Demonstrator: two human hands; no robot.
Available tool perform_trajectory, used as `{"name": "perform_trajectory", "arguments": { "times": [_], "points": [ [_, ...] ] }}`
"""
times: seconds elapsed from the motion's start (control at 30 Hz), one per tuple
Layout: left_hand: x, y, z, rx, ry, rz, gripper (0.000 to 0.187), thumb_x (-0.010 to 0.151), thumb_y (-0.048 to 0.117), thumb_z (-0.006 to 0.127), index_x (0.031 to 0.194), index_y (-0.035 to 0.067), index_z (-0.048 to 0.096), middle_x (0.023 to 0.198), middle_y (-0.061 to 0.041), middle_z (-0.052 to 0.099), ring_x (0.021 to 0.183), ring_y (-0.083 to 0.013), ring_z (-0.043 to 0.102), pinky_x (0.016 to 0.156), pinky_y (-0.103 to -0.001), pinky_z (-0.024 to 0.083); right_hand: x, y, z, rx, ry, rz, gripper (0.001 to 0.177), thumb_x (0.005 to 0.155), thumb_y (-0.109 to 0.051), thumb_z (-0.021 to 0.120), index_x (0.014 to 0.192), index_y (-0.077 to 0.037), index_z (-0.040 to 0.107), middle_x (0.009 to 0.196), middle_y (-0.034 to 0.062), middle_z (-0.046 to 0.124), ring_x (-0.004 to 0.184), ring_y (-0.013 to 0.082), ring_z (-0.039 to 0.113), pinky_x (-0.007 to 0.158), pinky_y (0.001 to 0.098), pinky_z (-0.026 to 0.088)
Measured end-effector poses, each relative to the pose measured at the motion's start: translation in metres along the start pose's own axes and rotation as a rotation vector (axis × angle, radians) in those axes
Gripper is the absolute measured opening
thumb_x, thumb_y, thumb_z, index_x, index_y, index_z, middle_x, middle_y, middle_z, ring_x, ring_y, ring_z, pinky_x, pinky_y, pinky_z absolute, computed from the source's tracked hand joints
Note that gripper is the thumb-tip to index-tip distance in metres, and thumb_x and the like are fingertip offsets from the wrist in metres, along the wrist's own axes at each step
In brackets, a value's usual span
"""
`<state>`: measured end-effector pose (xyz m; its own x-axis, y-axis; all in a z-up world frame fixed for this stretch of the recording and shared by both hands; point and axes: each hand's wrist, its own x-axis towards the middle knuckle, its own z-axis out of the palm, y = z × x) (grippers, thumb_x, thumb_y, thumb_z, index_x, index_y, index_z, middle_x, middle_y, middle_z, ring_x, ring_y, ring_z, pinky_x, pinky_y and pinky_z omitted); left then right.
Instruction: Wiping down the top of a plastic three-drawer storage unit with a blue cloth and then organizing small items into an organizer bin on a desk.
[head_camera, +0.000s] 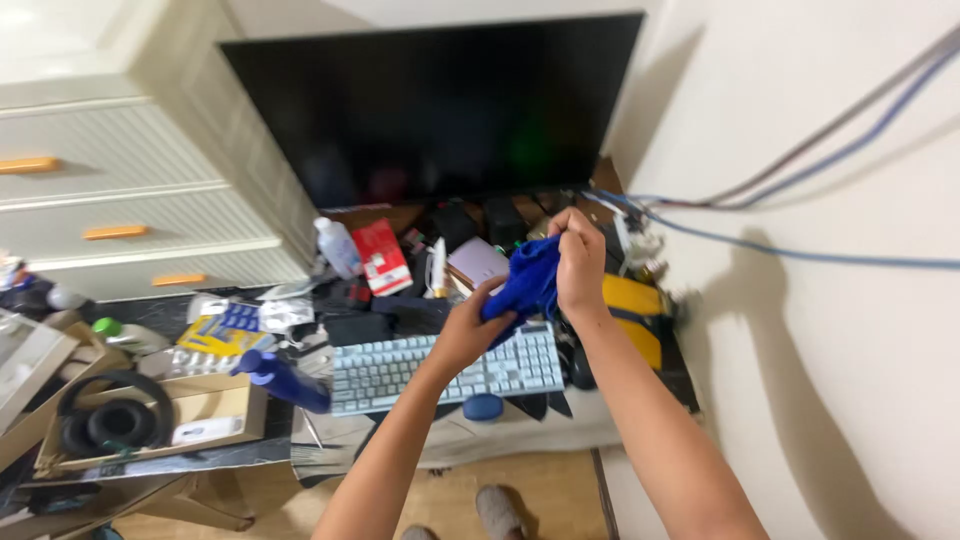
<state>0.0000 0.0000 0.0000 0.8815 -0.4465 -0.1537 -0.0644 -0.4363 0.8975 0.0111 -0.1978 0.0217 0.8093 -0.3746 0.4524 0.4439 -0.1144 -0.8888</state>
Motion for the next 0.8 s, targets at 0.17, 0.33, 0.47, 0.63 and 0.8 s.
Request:
{"name": "perform_trajectory", "arguments": {
  "times": [0.17, 0.33, 0.47, 0.63, 0.8],
  "points": [
    [0.002, -0.084, -0.063, -0.512, 0.265, 0.187, 0.042, 0.099, 0.016, 0.053, 0.138, 0.004, 0.060, 0.120, -0.006, 0.068, 0.110, -0.0143, 0.061, 0.099, -0.027, 0.047, 0.005, -0.075, 0.054, -0.014, -0.277, 0.051, 0.019, 0.088, -0.010, 0.055, 0.104, -0.002, 0.061, 0.091, 0.0018, 0.056, 0.082, 0.0155, 0.045, 0.072, 0.0288, 0.035],
    [-0.074, -0.051, -0.149, -0.487, 0.376, 0.337, 0.047, 0.091, 0.012, 0.047, 0.135, 0.002, 0.059, 0.120, -0.001, 0.067, 0.110, -0.0095, 0.060, 0.098, -0.024, 0.045, -0.008, -0.135, 0.124, -0.146, -0.774, -0.262, 0.051, 0.083, -0.022, 0.074, 0.130, -0.006, 0.062, 0.111, 0.0081, 0.066, 0.106, 0.0259, 0.063, 0.092, 0.0337, 0.046],
    [-0.118, -0.045, -0.205, -0.419, 0.619, 0.186, 0.030, 0.105, 0.020, 0.051, 0.104, -0.003, 0.071, 0.086, 0.001, 0.068, 0.079, -0.0071, 0.056, 0.070, -0.027, 0.048, -0.024, -0.116, 0.183, -0.361, -0.936, -0.248, 0.046, 0.080, -0.025, 0.083, 0.121, -0.009, 0.070, 0.108, 0.0118, 0.072, 0.102, 0.0292, 0.070, 0.090, 0.0367, 0.053],
    [-0.148, -0.101, -0.252, -0.313, 0.779, 0.091, 0.036, 0.113, 0.019, 0.053, 0.093, -0.009, 0.062, 0.075, 0.001, 0.050, 0.073, -0.0104, 0.043, 0.062, -0.031, 0.037, -0.046, -0.127, 0.252, -0.245, -0.918, -0.096, 0.031, 0.087, -0.006, 0.070, 0.118, -0.010, 0.072, 0.109, 0.0123, 0.076, 0.102, 0.0258, 0.075, 0.090, 0.0352, 0.056],
    [-0.209, -0.097, -0.310, 0.278, 0.846, 0.534, 0.022, 0.103, 0.007, 0.057, 0.120, -0.004, 0.066, 0.110, -0.007, 0.064, 0.104, -0.0119, 0.061, 0.089, -0.028, 0.050, -0.054, -0.140, 0.306, -0.223, -0.678, -0.550, 0.037, 0.074, 0.011, 0.066, 0.107, -0.003, 0.073, 0.103, 0.0174, 0.074, 0.097, 0.0346, 0.070, 0.089, 0.0367, 0.053]
  ]
}}
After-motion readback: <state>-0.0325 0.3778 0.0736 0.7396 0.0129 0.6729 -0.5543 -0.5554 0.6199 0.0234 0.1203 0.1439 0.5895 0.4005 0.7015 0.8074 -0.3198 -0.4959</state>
